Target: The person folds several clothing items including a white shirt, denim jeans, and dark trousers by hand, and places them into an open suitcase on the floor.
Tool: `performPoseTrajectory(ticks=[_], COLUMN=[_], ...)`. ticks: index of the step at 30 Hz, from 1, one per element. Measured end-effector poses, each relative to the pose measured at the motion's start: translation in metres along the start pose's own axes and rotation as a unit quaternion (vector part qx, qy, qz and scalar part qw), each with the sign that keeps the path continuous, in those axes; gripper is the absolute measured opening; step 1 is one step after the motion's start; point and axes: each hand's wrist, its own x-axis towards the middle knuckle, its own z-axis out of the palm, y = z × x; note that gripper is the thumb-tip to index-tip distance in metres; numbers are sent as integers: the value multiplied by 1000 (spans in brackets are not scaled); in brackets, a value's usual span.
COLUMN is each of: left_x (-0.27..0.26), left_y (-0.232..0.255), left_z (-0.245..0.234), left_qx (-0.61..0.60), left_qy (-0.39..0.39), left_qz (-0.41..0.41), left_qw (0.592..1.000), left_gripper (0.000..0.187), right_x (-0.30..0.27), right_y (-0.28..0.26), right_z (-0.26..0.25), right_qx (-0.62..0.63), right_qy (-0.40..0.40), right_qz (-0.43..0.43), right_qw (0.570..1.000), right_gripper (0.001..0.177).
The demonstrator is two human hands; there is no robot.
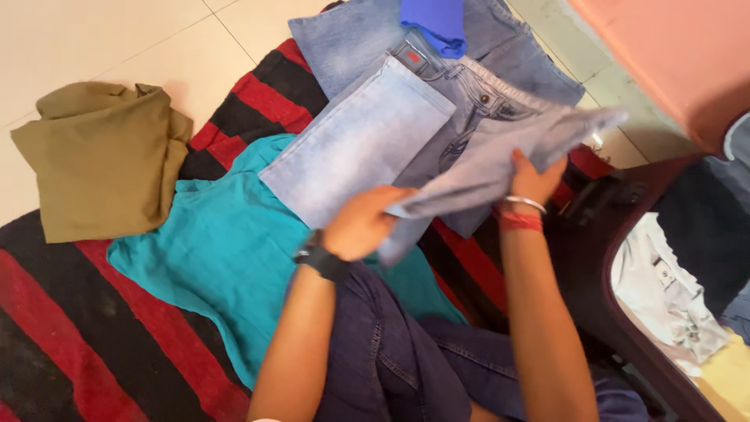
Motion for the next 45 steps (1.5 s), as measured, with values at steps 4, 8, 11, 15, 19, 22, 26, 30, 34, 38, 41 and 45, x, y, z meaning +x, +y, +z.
performPoseTrajectory(ticks=[4,8,11,15,19,22,26,30,34,38,41,45], left_x=[-24,-42,-52,-51,-43,-31,-26,-45,-77,-89,-85,-80], left_y=[-70,-142,-190,-245,-262,-254,-246,-234,-226,-228,-224,-231], left_z=[-40,-58,-57,-29,-22,-24,-27,-34,-31,-24,-27,-25], left_qx=[-84,-313,-253,-347,-162,-125,-130,-200,-221,-154,-102,-124], left_qy=[121,311,415,343,358,377,340,324,333,307,383,436], left_qz=[19,-289,-385,-344,-382,-410,-407,-371,-393,-445,-431,-441], left_qw=[989,850,785,802,836,821,838,847,828,827,811,775], left_gripper=[41,37,48,65,71,71,45,25,29,23,41,69], right_x=[4,-22,-35,-70,-113,-137,-166,-195,-200,-193,-188,-192], right_y=[20,-8,-10,31,51,40,-2,-25,-12,10,17,13], right_z=[87,154,163,127,86,82,85,95,92,79,73,69], right_qx=[-160,64,30,-100,-227,-235,-378,-483,-494,-512,-537,-550], right_qy=[6,-284,-359,-297,-277,-281,-357,-399,-412,-433,-441,-462], right_qz=[-180,139,122,89,-55,-87,-233,-263,-295,-303,-313,-303], right_qw=[970,947,925,945,932,927,822,734,707,676,647,627], right_gripper=[91,98,83,51,39,43,76,110,93,79,78,86])
